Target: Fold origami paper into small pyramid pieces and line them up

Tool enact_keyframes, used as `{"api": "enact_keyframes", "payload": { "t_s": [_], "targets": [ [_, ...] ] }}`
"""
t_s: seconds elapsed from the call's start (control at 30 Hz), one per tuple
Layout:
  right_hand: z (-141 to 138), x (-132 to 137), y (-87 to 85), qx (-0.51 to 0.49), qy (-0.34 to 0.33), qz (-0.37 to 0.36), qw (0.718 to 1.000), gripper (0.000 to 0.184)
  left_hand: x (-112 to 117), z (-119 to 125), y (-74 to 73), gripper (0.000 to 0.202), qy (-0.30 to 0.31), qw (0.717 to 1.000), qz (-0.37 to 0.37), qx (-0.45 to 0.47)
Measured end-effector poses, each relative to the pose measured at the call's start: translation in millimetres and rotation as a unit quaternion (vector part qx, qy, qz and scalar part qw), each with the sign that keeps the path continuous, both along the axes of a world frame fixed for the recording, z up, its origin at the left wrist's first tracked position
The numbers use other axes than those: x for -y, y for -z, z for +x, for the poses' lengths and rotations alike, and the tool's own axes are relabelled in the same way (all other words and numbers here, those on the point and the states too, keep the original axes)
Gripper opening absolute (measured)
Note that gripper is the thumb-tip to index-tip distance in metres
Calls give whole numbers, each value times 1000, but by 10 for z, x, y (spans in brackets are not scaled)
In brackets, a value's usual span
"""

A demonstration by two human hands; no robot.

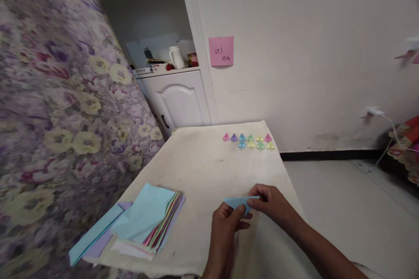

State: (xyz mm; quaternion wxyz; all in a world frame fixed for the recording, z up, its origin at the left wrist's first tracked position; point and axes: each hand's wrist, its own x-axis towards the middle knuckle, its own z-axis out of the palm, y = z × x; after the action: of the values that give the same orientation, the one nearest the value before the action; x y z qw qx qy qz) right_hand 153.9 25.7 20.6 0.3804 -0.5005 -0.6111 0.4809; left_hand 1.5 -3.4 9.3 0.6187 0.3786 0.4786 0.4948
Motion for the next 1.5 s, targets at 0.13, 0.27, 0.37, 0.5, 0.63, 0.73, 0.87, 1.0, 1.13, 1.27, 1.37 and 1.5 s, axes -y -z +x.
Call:
{"api": "enact_keyframes", "payload": {
  "t_s": [0.13, 0.27, 0.37, 0.5, 0.63, 0.73, 0.87, 1.0, 1.13, 1.27, 1.37, 1.5],
  "targets": [
    [-43, 70, -90, 62, 79, 154, 983, 14, -25, -15, 19, 25, -31, 1000, -6, -3],
    [-77, 131, -139, 87, 70, 220, 969, 13, -44, -27, 55, 22, -35, 999, 2, -1],
    [-87, 146, -131, 103, 63, 225, 967, 15, -56, -34, 91, 20, -31, 999, 12, 2],
    [-91, 144, -107, 114, 57, 225, 966, 17, -69, -37, 127, 20, -31, 999, 16, 2],
    [-97, 140, -89, 112, 54, 235, 964, 18, -67, -37, 123, 20, -26, 999, 21, -4],
    [-98, 138, -80, 113, 54, 236, 964, 17, -62, -33, 108, 21, -23, 999, 29, -17],
    [-98, 138, -68, 125, 59, 229, 963, 15, -55, -19, 100, 20, -19, 998, 50, -41],
    [-95, 146, -50, 148, 58, 219, 963, 14, -44, 1, 107, 15, -28, 995, 69, -70],
    [-96, 169, -31, 194, 60, 195, 959, 12, -44, 16, 128, 11, -29, 990, 87, -106],
    [-117, 189, 7, 236, 48, 165, 956, 5, -37, 25, 124, 12, -18, 984, 111, -139],
    [-136, 193, 44, 236, 38, 143, 960, 7, -20, 30, 89, 14, -19, 979, 126, -162],
    [-145, 185, 65, 194, 22, 122, 973, 9, -8, 45, 42, 16, -13, 978, 141, -155]
  ]
}}
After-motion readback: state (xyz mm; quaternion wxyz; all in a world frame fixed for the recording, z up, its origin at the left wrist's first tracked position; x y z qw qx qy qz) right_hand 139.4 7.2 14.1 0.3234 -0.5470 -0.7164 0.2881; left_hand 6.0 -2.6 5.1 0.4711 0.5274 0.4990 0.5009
